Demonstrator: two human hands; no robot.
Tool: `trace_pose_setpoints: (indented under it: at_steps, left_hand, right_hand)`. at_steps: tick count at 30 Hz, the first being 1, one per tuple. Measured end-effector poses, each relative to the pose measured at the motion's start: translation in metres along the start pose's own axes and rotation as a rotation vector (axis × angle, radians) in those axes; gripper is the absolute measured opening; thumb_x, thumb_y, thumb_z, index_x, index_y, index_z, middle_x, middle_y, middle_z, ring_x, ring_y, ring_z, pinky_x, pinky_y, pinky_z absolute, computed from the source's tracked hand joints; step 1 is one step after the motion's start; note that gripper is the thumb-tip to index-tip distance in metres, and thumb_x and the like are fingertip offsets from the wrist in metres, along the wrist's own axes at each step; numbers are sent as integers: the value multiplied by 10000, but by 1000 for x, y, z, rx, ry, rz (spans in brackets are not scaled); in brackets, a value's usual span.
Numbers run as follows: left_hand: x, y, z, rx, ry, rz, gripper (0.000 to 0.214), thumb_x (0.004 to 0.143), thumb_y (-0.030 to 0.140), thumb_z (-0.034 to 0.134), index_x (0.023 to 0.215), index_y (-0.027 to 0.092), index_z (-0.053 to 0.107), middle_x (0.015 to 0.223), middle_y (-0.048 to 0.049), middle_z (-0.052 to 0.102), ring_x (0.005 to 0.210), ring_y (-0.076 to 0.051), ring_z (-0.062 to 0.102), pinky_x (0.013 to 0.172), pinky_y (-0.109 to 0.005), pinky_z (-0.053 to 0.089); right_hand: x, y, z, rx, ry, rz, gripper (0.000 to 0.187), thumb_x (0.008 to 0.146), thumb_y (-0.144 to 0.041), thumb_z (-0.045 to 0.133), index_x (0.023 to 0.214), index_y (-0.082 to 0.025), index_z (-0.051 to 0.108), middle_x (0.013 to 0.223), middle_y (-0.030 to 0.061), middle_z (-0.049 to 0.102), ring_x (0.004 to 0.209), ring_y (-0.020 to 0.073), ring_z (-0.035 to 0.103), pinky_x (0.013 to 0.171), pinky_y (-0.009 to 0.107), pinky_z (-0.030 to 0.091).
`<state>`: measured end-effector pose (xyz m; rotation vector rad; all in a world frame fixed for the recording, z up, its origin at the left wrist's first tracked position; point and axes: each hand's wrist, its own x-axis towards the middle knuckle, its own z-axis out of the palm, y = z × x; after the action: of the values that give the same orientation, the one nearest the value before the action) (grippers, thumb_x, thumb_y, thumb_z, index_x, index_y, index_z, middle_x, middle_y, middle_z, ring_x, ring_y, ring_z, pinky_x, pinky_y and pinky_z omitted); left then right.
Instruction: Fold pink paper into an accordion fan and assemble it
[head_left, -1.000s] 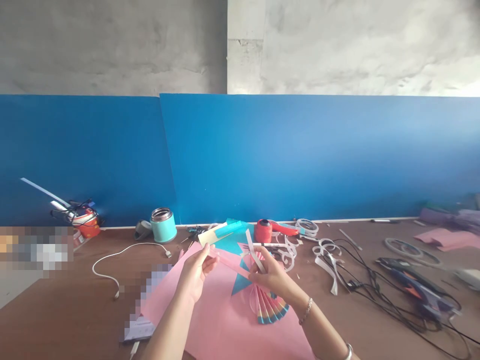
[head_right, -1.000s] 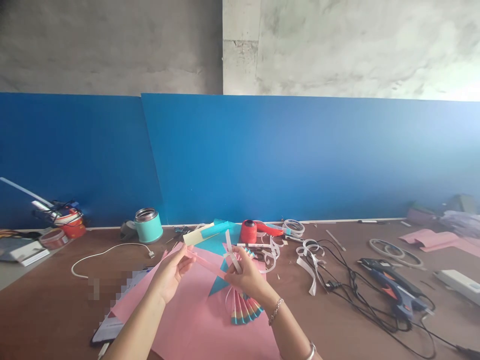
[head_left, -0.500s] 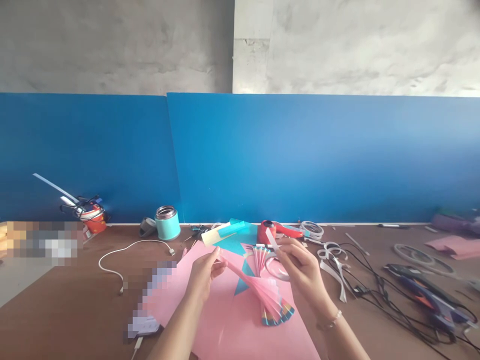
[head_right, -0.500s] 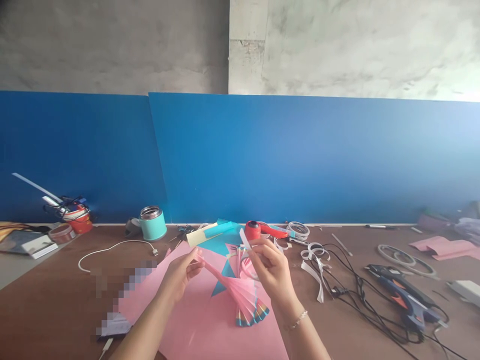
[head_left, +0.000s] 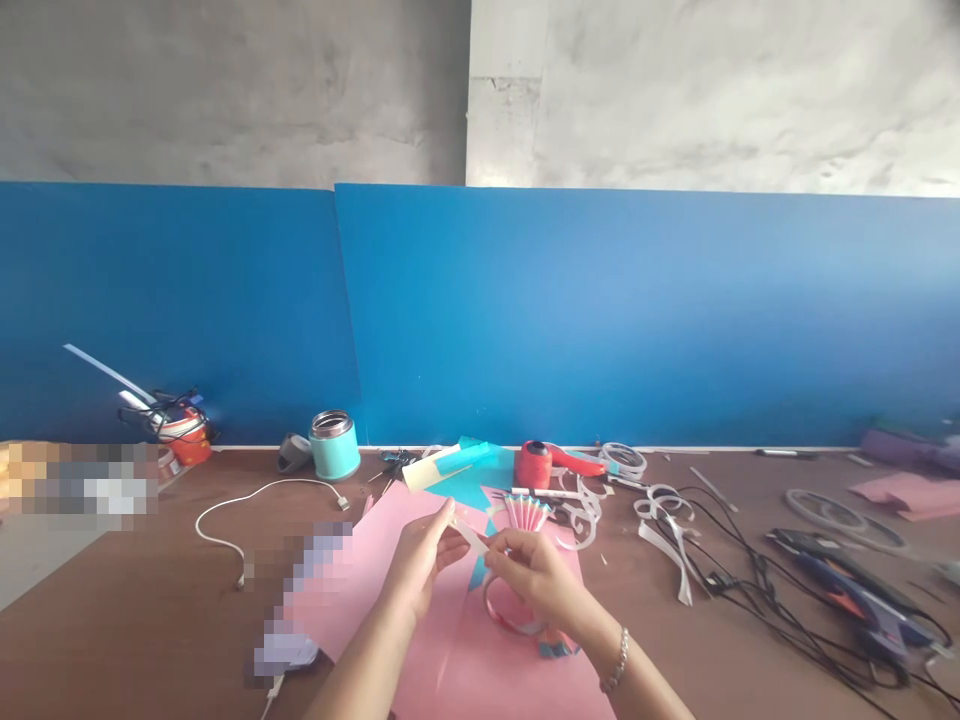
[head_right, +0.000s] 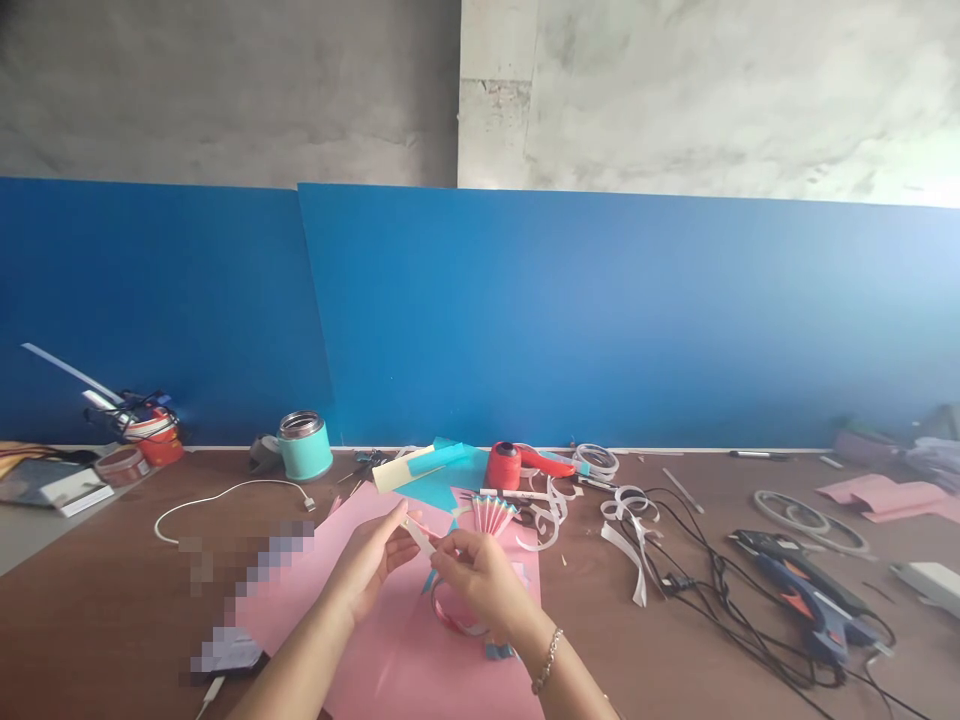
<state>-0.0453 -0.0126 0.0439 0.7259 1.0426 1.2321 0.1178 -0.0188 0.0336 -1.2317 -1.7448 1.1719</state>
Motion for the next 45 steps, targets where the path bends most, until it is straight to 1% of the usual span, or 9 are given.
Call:
trace_pose_setpoints:
  at_steps: [6, 12, 18, 20, 24, 26, 35, 41, 45]
  left_hand:
    - [-2, 2, 2, 0, -18, -16, 368, 742, 457, 679, 803, 95, 684, 705, -98, 707, 646, -152, 662, 647, -234, 515]
    - [2, -2, 0, -17, -48, -58, 334, 769, 412, 660, 883, 99, 656, 749, -114, 716, 703, -178, 687, 693, -255, 528]
    - [2, -4, 1, -57, -70, -44, 408, 764, 357, 663, 1109, 151, 587, 708, -57, 707, 724, -193, 700, 709, -292, 538]
    - [3, -5, 0, -65, -72, -46, 378, 760, 351, 665, 1072, 153, 589, 713, -60, 709, 735, -197, 703, 718, -296, 537]
    - [5, -6, -2, -90, -91, -92, 205, 766, 341, 652, 827, 165, 567, 738, -80, 718, 762, -203, 703, 718, -287, 534]
    - [6, -6, -3, -99, -105, -111, 185, 779, 334, 634, 780, 166, 556, 737, -86, 720, 760, -199, 702, 708, -275, 532]
    - [7, -9, -4, -121, -125, -140, 172, 770, 317, 640, 755, 165, 563, 764, -95, 726, 774, -203, 704, 759, -295, 533]
    - [7, -10, -3, -114, -135, -121, 166, 781, 313, 642, 791, 161, 578, 738, -76, 720, 732, -174, 698, 716, -261, 538]
    - [7, -12, -3, -130, -153, -109, 167, 786, 312, 648, 778, 158, 585, 704, -44, 697, 710, -152, 688, 712, -247, 541]
  right_hand:
    - [1, 6, -6, -83, -9, -24, 260, 824, -405, 559, 672, -195, 583, 579, -37, 418, 515, 93, 332, 484, 228, 249]
    - [4, 7, -4, 10, -38, -38, 235, 801, -384, 582, 674, -188, 608, 669, -8, 521, 615, 123, 439, 571, 238, 333]
    - [5, 11, -3, 14, -42, -47, 197, 791, -364, 594, 694, -197, 629, 779, 14, 590, 712, 158, 506, 650, 263, 377]
    - [5, 11, -4, 18, -46, -48, 187, 781, -361, 604, 688, -201, 628, 778, 10, 594, 705, 156, 504, 648, 263, 375]
    - [5, 8, -6, 4, -67, -54, 187, 772, -362, 615, 679, -201, 628, 794, 9, 593, 694, 148, 490, 649, 267, 372]
    - [5, 6, -7, 0, -76, -52, 180, 774, -351, 614, 681, -197, 628, 802, 12, 596, 685, 143, 482, 640, 267, 367]
    - [5, 8, -6, 12, -47, -32, 191, 767, -356, 623, 671, -192, 626, 749, 3, 581, 623, 121, 442, 586, 249, 342]
    - [10, 17, -4, -26, 5, 3, 277, 762, -445, 613, 659, -188, 613, 611, -19, 468, 562, 112, 371, 528, 241, 283]
    - [10, 15, -2, -24, 25, 1, 328, 778, -457, 582, 609, -180, 535, 584, -31, 434, 568, 110, 377, 540, 238, 285]
